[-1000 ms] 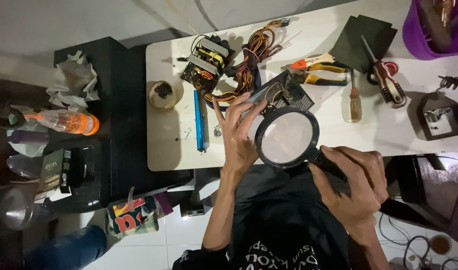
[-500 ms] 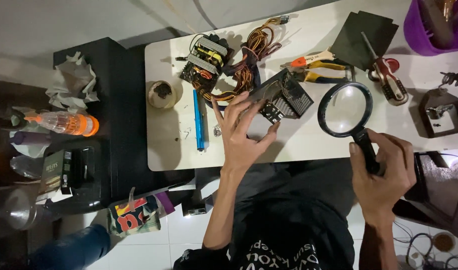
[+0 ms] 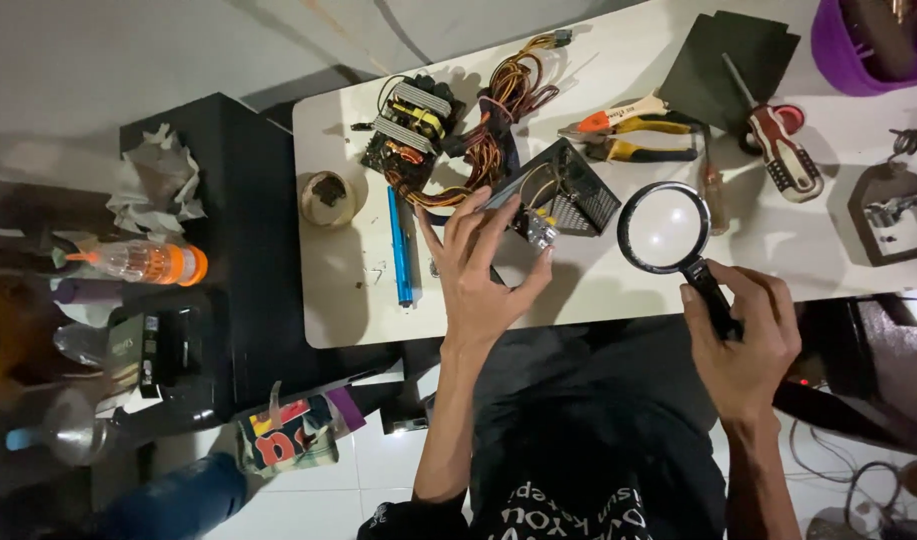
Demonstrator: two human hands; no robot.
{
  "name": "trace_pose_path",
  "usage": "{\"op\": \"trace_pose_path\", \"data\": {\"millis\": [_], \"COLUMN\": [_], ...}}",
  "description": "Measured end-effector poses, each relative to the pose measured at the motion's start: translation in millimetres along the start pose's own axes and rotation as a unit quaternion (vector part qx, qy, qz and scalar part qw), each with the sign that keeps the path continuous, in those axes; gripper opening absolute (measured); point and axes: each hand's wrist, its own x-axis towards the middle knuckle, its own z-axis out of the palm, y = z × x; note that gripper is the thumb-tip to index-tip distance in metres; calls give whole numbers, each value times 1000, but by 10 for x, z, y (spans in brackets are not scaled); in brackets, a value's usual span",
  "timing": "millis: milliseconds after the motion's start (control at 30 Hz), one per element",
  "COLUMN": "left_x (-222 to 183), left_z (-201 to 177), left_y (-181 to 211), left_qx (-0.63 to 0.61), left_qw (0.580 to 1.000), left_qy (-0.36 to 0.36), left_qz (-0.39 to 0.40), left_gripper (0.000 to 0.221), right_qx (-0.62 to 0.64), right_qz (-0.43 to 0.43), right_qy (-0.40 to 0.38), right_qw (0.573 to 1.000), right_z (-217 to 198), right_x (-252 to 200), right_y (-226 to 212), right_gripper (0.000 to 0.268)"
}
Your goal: Repairing an electronic device by soldering and desoldering components on a circuit board using various tools.
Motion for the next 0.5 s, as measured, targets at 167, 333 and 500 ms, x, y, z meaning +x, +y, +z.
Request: {"op": "trace_pose_path", "data": {"millis": [167,333,500], "left_x": [5,46,78], "left_z": [-34,-86,-127], "left_y": [33,86,156], "left_qx": [21,22,19], "left_qw": [1000,999,998], "left_qy": [-12,-33,-56], "left_qz": [5,10,7], "left_gripper": [57,53,45], "right_qx": [6,18,24], "right_qz": [16,27,26], "right_qy": [-3,-13,-15], "right_qw": [1000,999,999], "right_z": [23,21,40], "right_x": [-13,-34,-36], "right_y": [11,48,85], "right_gripper": [35,36,35]}}
